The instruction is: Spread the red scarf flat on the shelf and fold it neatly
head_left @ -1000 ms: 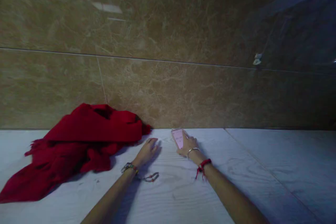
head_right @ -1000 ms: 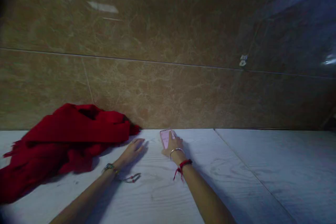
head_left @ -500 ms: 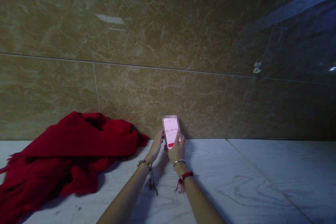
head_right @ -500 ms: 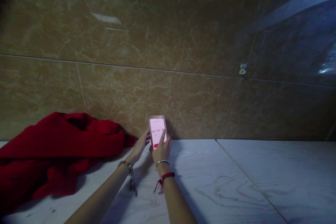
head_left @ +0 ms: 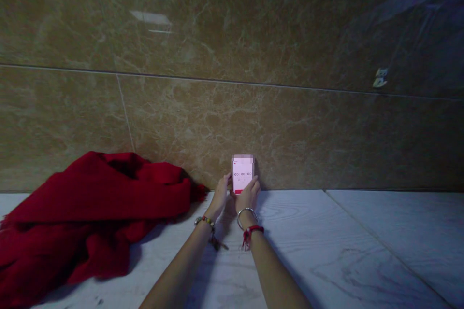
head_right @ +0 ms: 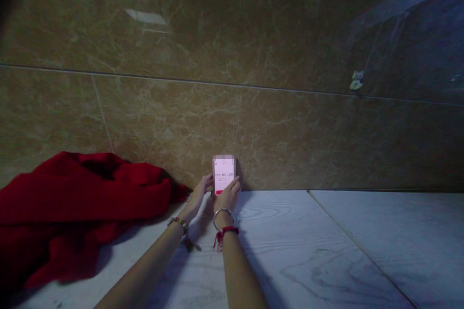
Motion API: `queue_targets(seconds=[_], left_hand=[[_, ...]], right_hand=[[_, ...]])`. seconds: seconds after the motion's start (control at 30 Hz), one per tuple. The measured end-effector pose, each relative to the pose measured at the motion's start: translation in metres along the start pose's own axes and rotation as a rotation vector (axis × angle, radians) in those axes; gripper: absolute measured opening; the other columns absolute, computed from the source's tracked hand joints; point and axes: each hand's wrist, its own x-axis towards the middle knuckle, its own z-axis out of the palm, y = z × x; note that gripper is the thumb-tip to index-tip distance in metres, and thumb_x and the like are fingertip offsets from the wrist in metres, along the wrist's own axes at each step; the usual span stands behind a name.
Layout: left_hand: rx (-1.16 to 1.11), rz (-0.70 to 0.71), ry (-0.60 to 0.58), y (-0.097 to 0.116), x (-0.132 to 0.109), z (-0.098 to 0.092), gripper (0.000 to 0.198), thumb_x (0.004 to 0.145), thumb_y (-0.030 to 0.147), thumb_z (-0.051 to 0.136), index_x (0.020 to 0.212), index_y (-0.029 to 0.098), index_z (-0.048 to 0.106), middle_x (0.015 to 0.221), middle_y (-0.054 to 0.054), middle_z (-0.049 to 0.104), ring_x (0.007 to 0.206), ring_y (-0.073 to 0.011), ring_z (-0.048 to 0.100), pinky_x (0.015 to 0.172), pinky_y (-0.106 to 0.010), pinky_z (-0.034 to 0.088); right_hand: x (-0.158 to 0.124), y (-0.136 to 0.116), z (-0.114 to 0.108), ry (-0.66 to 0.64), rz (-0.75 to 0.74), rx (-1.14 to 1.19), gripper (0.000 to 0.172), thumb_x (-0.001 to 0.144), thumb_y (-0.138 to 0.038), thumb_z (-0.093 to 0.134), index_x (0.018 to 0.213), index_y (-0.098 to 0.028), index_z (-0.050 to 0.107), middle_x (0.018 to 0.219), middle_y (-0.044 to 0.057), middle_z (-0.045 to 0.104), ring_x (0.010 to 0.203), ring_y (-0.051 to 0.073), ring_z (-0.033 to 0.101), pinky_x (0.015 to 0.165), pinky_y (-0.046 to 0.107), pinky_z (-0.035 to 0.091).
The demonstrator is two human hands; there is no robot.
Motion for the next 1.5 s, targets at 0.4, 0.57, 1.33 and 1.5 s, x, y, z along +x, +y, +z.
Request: queue_targets(seconds=[0.4, 0.57, 1.33, 1.5], left_hand=[[0.190, -0.005, 0.134, -0.015, -0.016, -0.025, 0.040, 0.089, 0.038, 0.032, 0.108, 0.015, 0.059, 0.125, -0.017, 0.055, 0.117, -0.0240, 0.050, 0.102, -0.042, 0.035], [0.339, 0.119, 0.122, 0.012, -0.061, -0.056, 0.028, 0.079, 0.037, 0.052, 0.099, 0.020, 0.063, 0.112, -0.011, 0.060, 0.112, -0.0227, 0.051, 0.106, -0.038, 0.031], [0.986, 0.195, 0.818, 0.048, -0.145, -0.309, 0.074, 0.075, 0.053, 0.055, 0.137, 0.018, 0.033, 0.135, -0.018, 0.042, 0.124, -0.0343, 0.044, 0.099, -0.051, 0.038], [0.947, 0.305, 0.808, 0.050, -0.145, -0.313, 0.082, 0.073, 0.051, 0.059, 0.141, 0.017, 0.026, 0.143, -0.019, 0.029, 0.133, -0.0329, 0.031, 0.108, -0.049, 0.027]], right_hand=[[-0.011, 0.009, 0.000, 0.081, 0.018, 0.034, 0.103, 0.058, -0.038, 0.066, 0.138, 0.004, 0.016, 0.132, 0.031, 0.035, 0.124, 0.038, 0.034, 0.100, 0.047, 0.031], [-0.037, -0.005, -0.017, 0.057, -0.076, 0.007, 0.086, 0.072, -0.037, 0.053, 0.139, 0.001, 0.017, 0.132, 0.028, 0.036, 0.124, 0.035, 0.034, 0.100, 0.049, 0.031], [-0.117, -0.164, 0.027, -0.681, -0.814, -0.295, 0.063, 0.075, -0.014, 0.059, 0.135, -0.025, 0.043, 0.137, 0.013, 0.046, 0.125, 0.029, 0.037, 0.097, 0.056, 0.032], [-0.103, -0.158, 0.027, -0.751, -0.768, -0.167, 0.042, 0.079, -0.010, 0.052, 0.118, -0.019, 0.060, 0.118, 0.012, 0.061, 0.113, 0.025, 0.049, 0.093, 0.045, 0.038]])
